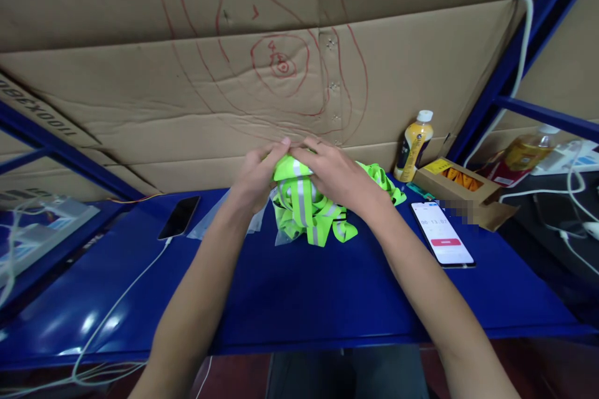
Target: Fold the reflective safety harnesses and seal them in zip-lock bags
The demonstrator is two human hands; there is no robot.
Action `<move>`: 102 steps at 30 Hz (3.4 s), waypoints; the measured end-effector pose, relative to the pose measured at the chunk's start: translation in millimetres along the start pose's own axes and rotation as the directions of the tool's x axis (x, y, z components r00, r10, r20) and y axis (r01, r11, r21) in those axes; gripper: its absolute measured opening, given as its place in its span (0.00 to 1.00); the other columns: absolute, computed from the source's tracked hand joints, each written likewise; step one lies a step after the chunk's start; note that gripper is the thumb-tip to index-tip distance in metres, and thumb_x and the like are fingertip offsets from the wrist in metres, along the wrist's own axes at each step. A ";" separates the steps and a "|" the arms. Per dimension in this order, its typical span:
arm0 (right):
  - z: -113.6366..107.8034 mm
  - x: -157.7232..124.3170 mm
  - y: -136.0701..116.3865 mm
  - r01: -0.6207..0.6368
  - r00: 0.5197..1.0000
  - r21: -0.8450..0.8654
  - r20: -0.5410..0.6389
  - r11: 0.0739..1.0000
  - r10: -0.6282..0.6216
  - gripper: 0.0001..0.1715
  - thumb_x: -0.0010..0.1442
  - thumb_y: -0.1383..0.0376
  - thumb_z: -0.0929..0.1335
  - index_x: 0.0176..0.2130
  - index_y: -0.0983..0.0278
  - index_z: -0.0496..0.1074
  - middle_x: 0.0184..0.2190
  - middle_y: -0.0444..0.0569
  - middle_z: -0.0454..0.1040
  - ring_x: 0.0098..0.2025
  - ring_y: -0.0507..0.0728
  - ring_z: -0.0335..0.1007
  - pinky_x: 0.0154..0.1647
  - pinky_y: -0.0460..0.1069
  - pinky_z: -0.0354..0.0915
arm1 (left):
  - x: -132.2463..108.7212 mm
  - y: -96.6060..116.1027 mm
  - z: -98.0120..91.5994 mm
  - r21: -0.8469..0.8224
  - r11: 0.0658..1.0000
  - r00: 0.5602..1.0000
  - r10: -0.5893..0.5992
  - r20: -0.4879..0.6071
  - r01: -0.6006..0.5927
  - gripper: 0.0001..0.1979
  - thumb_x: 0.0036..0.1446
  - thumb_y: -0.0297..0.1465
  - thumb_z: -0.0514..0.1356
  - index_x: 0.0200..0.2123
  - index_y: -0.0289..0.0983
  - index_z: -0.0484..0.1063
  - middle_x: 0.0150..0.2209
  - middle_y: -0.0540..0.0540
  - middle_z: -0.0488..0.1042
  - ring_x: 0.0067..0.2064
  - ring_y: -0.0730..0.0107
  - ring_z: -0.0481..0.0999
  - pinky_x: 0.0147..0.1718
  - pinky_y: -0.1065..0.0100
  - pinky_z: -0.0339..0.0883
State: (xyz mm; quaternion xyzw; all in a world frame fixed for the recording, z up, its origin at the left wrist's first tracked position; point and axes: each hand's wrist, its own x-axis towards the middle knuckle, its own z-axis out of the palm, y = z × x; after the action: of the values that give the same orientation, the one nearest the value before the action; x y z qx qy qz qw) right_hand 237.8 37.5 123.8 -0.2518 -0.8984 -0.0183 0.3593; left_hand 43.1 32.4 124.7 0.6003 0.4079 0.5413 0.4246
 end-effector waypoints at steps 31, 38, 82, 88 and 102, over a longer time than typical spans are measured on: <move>-38.2 -3.2 13.0 -0.211 0.977 0.404 0.072 0.890 0.199 0.15 0.60 0.56 0.78 0.41 0.65 0.82 0.37 0.46 0.82 0.39 0.57 0.74 0.43 0.48 0.65 | 7.6 -24.1 -11.8 -0.058 0.998 0.965 0.042 0.259 -0.028 0.31 0.50 0.54 0.76 0.46 0.36 0.78 0.41 0.43 0.81 0.40 0.61 0.80 0.41 0.65 0.72; -26.6 -1.8 16.7 -0.078 0.992 0.222 -0.080 0.972 0.098 0.24 0.61 0.73 0.70 0.54 0.61 0.83 0.51 0.48 0.84 0.54 0.62 0.81 0.58 0.53 0.69 | 6.8 -11.1 -7.8 -0.354 0.888 0.923 -0.169 0.345 0.295 0.44 0.53 0.72 0.59 0.46 0.36 0.81 0.39 0.38 0.84 0.50 0.43 0.84 0.44 0.55 0.79; 9.9 -75.2 -20.5 -0.145 0.985 0.442 -0.018 0.885 0.171 0.42 0.65 0.60 0.76 0.72 0.52 0.60 0.72 0.56 0.64 0.75 0.64 0.61 0.75 0.64 0.61 | -58.2 -40.4 -20.7 0.227 0.947 0.966 0.192 0.170 -0.228 0.27 0.45 0.38 0.80 0.48 0.37 0.80 0.43 0.45 0.81 0.42 0.64 0.78 0.41 0.68 0.70; 32.9 -108.2 -13.8 -0.375 0.926 0.646 0.289 0.665 0.242 0.42 0.53 0.55 0.83 0.62 0.62 0.74 0.53 0.54 0.82 0.55 0.65 0.82 0.56 0.60 0.78 | -82.4 -57.5 -15.2 0.325 0.869 0.889 0.234 0.394 -0.372 0.23 0.55 0.42 0.76 0.49 0.39 0.78 0.42 0.46 0.81 0.42 0.62 0.78 0.44 0.64 0.70; 63.3 -126.7 -11.7 -0.042 0.999 0.295 -0.007 0.954 0.046 0.51 0.55 0.81 0.64 0.72 0.52 0.66 0.65 0.52 0.75 0.66 0.63 0.74 0.64 0.62 0.72 | -79.0 -83.2 -12.6 0.122 0.992 0.945 -0.063 0.320 0.025 0.28 0.58 0.55 0.71 0.48 0.37 0.84 0.48 0.39 0.83 0.51 0.54 0.81 0.48 0.64 0.74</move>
State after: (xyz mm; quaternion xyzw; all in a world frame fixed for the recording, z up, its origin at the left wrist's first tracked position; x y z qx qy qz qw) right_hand 270.0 -14.9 -4.4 -0.2152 -0.8828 0.1224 0.3992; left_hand 21.6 -16.2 22.3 0.6955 0.3770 0.4010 0.4619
